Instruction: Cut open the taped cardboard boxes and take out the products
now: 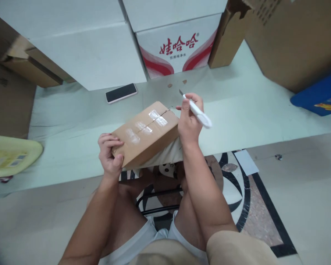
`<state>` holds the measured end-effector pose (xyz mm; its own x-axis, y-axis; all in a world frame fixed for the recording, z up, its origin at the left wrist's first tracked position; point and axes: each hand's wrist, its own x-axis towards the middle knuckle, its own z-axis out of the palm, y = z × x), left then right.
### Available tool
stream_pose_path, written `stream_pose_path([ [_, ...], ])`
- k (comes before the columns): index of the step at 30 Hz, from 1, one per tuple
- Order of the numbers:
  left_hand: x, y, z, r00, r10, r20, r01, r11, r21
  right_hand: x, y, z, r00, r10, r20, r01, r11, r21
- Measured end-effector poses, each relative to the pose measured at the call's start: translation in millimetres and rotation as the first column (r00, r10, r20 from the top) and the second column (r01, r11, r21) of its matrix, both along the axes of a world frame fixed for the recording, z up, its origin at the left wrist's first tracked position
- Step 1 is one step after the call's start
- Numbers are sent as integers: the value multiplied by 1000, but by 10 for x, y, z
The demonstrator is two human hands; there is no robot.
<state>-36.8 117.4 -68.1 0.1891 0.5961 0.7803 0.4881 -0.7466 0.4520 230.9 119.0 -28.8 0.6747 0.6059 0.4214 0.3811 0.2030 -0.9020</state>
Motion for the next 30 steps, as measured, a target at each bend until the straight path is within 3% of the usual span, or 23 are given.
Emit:
stream_pose_path([
  [3, -79, 140, 29, 999, -25, -45, 23, 998, -52, 115, -107, -109, 992, 50, 112, -37, 993, -115],
  [5, -128, 216, 77, 995, -44, -85, 34, 992, -119, 222, -179, -179, 973, 78, 219, -16, 963, -271],
  [7, -138, 239, 131, 993, -55, -107, 36, 985, -170, 346, -247, -256, 947, 128, 295, 26, 884, -466],
  [10, -15, 123, 190, 988, 24, -153, -54, 980, -194, 525, -338, -371, 920, 223, 322, 69, 717, -693],
  [12, 166, -44, 217, 971, 140, -193, -178, 964, -197, 610, -382, -432, 911, 268, 312, 78, 633, -771],
  [14, 397, -244, 250, 930, 261, -257, -315, 929, -195, 651, -403, -467, 907, 298, 297, 67, 595, -801],
  [16, 630, -443, 295, 877, 344, -336, -420, 889, -185, 644, -407, -472, 913, 284, 292, 63, 610, -790],
  [18, 817, -621, 357, 842, 360, -401, -457, 871, -179, 597, -411, -447, 936, 222, 274, 49, 689, -723],
  [21, 952, -810, 468, 868, 251, -428, -364, 909, -205, 475, -465, -361, 965, 223, 139, -128, 860, -493],
  [23, 944, -857, 533, 892, 148, -427, -268, 934, -236, 368, -552, -281, 947, 319, 42, -296, 914, -277],
  [26, 832, -800, 573, 910, 45, -411, -176, 942, -285, 178, -729, -160, 867, 498, 17, -497, 867, -50],
  [28, 734, -710, 556, 932, 26, -362, -156, 929, -336, 46, -838, -101, 798, 591, 118, -592, 805, -29],
  [30, 659, -621, 515, 968, 29, -249, -136, 894, -426, -72, -907, -76, 757, 607, 241, -605, 791, -93],
])
